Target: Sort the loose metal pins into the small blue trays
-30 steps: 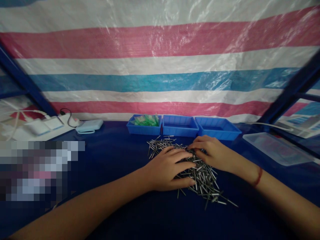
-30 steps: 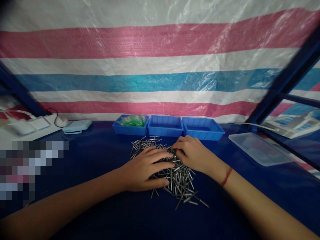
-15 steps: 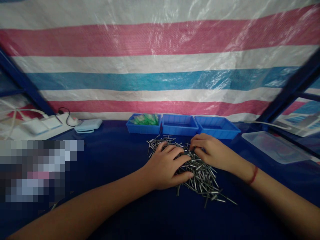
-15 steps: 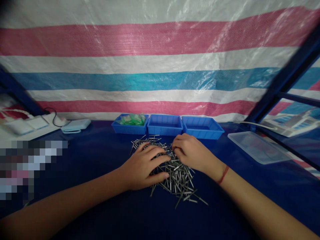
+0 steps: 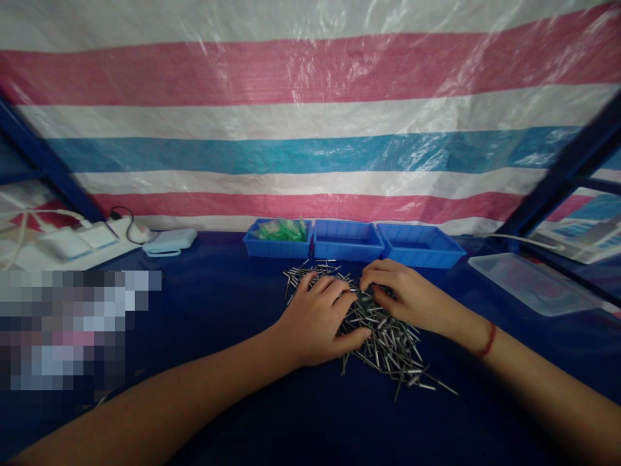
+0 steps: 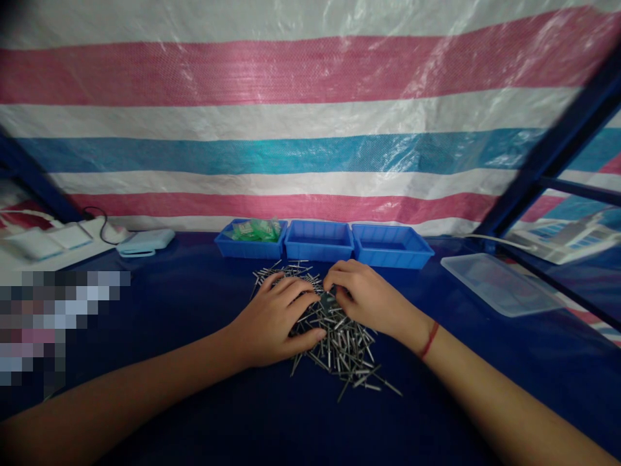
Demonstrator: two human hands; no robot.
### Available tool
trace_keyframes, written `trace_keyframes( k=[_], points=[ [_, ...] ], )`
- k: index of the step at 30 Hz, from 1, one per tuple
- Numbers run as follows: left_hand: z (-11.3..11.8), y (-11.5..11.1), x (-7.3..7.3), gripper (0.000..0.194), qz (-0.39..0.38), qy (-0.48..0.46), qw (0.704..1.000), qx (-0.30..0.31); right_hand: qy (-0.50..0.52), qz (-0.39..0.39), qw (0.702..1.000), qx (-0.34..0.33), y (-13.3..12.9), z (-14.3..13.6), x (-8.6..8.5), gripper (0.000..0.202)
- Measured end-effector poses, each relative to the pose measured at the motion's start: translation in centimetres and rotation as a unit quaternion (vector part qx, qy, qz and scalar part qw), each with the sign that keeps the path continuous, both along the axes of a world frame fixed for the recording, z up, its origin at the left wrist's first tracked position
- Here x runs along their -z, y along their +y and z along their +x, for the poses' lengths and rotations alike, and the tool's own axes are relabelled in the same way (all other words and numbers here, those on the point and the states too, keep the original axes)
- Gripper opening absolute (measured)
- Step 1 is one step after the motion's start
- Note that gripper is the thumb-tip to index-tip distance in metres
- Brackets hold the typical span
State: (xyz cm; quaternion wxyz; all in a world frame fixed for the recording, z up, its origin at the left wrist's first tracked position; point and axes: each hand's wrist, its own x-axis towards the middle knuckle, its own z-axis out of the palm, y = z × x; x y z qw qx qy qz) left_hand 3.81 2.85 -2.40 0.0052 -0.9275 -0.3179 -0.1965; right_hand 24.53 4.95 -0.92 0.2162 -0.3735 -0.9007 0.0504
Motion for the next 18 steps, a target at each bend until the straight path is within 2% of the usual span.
trace_keyframes(
  k=[6,13,18],
  points=[
    [-0.05,0.01,0.08,0.046,0.002,-0.003,1.000,-0.007,-0.023,0.014,1.000,0.008,-0.43,-0.51,-0.12,0.017],
    [0.02,-0.07,0.00,0.045,-0.002,-0.002,1.000,-0.017,-0.061,0.005,0.997,0.037,-0.53,-0.64,0.09,0.019],
    [0.01,-0.06,0.03,0.046,-0.003,-0.003,1.000,-0.020,-0.049,-0.011,0.998,0.033,-0.26,-0.65,0.47,0.015]
  ],
)
